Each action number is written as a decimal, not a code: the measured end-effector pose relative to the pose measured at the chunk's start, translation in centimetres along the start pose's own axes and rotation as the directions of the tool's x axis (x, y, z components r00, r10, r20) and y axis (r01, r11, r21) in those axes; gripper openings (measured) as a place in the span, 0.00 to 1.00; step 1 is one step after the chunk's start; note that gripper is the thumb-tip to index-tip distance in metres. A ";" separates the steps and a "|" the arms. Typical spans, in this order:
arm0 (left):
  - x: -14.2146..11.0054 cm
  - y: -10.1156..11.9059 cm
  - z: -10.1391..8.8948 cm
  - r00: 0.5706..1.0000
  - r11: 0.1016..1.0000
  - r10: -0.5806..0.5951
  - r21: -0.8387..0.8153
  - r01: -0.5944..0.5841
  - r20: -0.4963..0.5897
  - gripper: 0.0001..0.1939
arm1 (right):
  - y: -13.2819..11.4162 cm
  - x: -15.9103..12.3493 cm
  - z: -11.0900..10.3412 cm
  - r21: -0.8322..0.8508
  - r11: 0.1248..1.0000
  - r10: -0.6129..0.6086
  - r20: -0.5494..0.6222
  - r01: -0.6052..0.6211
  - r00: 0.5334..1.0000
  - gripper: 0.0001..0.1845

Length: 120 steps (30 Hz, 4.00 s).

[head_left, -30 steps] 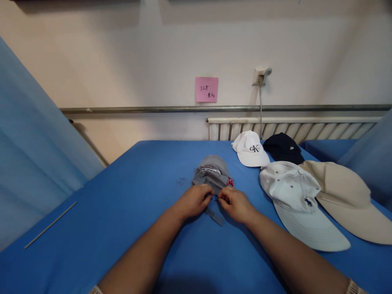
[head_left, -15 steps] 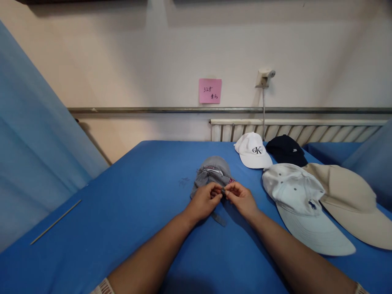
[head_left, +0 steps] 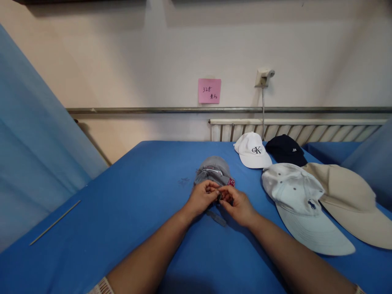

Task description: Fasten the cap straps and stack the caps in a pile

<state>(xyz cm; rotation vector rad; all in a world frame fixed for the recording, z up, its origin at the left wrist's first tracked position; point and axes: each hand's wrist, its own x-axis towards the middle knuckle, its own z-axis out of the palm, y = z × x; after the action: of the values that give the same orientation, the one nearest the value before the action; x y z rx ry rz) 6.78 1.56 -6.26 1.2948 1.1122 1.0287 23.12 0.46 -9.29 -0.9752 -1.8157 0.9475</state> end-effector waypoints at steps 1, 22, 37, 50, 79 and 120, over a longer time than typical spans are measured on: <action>-0.1 0.1 0.1 1.000 1.000 -0.013 -0.009 0.014 0.015 0.11 | -0.2 0.0 -0.1 -0.040 0.999 -0.003 0.000 0.003 1.000 0.15; -0.7 0.0 -0.3 0.986 0.914 0.101 0.378 -0.146 0.136 0.07 | 0.6 0.3 -0.5 -0.199 0.979 -0.056 -0.051 0.045 0.997 0.08; -1.3 0.4 -0.4 0.959 0.632 0.203 0.722 -0.281 0.196 0.10 | 1.2 0.1 -0.3 -0.096 0.995 -0.042 -0.058 0.036 0.997 0.07; -0.9 -0.5 -0.7 0.969 0.745 0.226 0.623 -0.240 0.104 0.14 | 2.1 0.2 -0.1 -0.083 0.997 -0.009 -0.093 0.002 0.996 0.06; -0.9 1.5 -0.7 0.994 0.986 -0.103 0.132 0.099 0.021 0.14 | -1.2 -0.2 -1.1 -0.282 0.930 -0.215 0.104 0.236 0.971 0.10; -0.8 1.9 -2.1 0.975 0.851 0.140 0.484 -0.206 0.170 0.07 | 1.5 0.5 -0.1 0.202 0.973 0.132 -0.086 -0.112 0.988 0.12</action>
<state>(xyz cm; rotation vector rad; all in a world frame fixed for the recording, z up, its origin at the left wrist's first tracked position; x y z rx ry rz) 4.64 1.21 -4.24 1.8814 1.2236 0.7917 23.43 1.52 -10.42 -0.9996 -1.5613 1.1120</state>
